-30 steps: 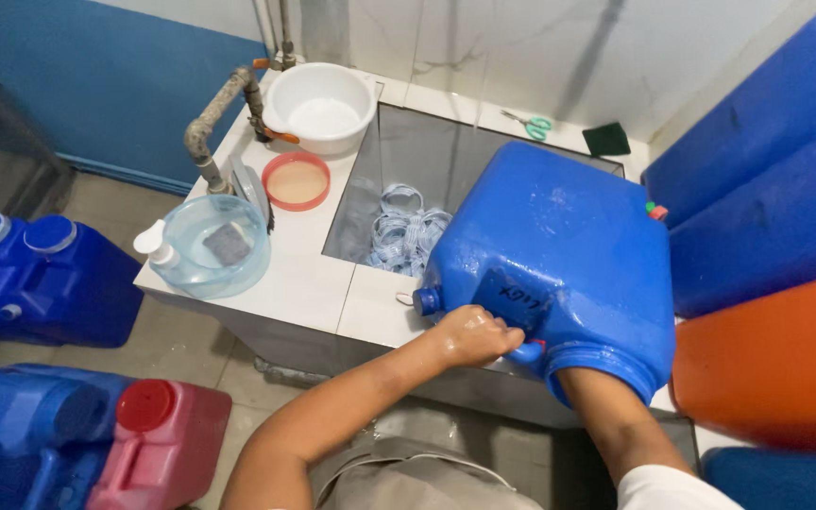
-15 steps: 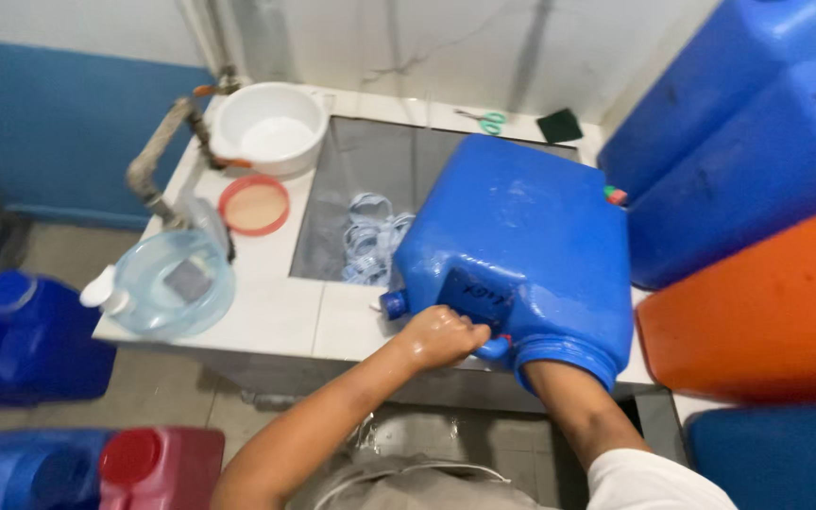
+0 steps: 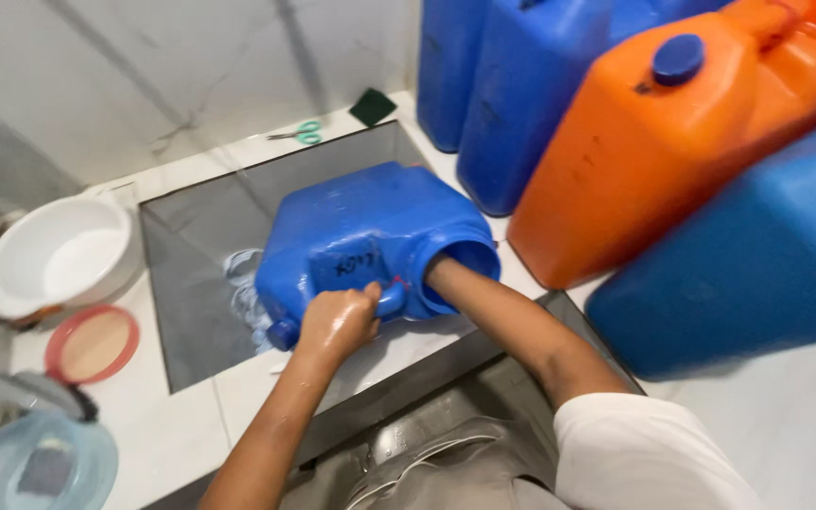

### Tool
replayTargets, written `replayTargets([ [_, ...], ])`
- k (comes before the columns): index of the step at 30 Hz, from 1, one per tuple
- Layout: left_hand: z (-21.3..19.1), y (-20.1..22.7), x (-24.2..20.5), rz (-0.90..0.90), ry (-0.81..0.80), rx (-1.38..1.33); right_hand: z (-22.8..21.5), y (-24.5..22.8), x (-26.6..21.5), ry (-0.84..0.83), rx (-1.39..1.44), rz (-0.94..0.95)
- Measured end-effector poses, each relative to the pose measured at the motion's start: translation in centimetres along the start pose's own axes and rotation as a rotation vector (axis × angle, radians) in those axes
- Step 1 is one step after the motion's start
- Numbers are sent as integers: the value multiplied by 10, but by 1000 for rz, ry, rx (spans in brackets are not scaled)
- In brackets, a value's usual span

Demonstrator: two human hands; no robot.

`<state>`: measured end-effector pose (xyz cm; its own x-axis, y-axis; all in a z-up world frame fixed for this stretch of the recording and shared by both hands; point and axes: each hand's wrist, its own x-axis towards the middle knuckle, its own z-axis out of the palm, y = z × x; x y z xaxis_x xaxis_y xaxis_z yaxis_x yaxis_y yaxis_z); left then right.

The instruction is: The person cleans a blue plastic container by scrubbing it with a sponge and rinsing it under a tap. They then use a toothbrush to clean the container's interior and a pair of scissors to cut a plastic ring from the container's opening.

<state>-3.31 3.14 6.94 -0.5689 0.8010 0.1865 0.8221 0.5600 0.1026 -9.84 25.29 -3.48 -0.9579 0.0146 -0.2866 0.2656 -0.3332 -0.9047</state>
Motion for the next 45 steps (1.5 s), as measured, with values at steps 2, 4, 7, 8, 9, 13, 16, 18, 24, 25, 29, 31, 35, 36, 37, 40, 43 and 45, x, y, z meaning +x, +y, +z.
replayTargets([
  [2, -5, -4, 9, -19, 10, 2, -8, -11, -4, -51, 243, 59],
  [4, -6, -6, 11, -34, -2, -11, -13, -18, -21, -99, 352, 116],
  [7, -7, -10, 22, -64, 11, -20, -21, -41, -46, -119, 65, 192],
  [8, -7, -13, 29, -74, 18, -17, -25, -52, -52, -104, -159, 215],
  [9, -7, -18, 32, -66, 18, -19, -23, -59, -53, -99, -381, 244],
  [13, 5, -50, 36, -85, 28, -45, -8, -70, -31, 25, -1140, 10],
  [16, 14, -82, 40, -163, 88, -102, 10, -74, -3, 58, -1406, -174],
  [18, 21, -106, 35, -226, 112, -125, 30, -69, 22, -124, -1463, -79],
  [24, 37, -174, 23, -356, 144, -256, 101, -75, 98, -677, -1681, 474],
  [25, 41, -185, 21, -405, 138, -273, 115, -75, 110, -635, -1840, 456],
  [29, 58, -237, 16, -568, 186, -454, 165, -94, 155, -405, -2227, 56],
  [31, 76, -259, 14, -666, 155, -557, 194, -101, 178, -277, -2141, -319],
  [35, 116, -299, 25, -845, 50, -733, 307, -75, 250, -225, -1542, -968],
  [36, 125, -306, 30, -648, 170, -703, 341, -57, 271, -278, -1358, -1136],
  [37, 133, -314, 38, -526, 234, -688, 374, -35, 292, -297, -1235, -1202],
  [40, 148, -334, 56, -671, 186, -831, 435, 20, 344, -558, -1081, -1290],
  [43, 156, -344, 54, -855, 109, -967, 397, 23, 368, -455, -1115, -509],
  [45, 157, -351, 54, -901, 124, -1016, 329, -8, 378, -336, -504, -101],
])
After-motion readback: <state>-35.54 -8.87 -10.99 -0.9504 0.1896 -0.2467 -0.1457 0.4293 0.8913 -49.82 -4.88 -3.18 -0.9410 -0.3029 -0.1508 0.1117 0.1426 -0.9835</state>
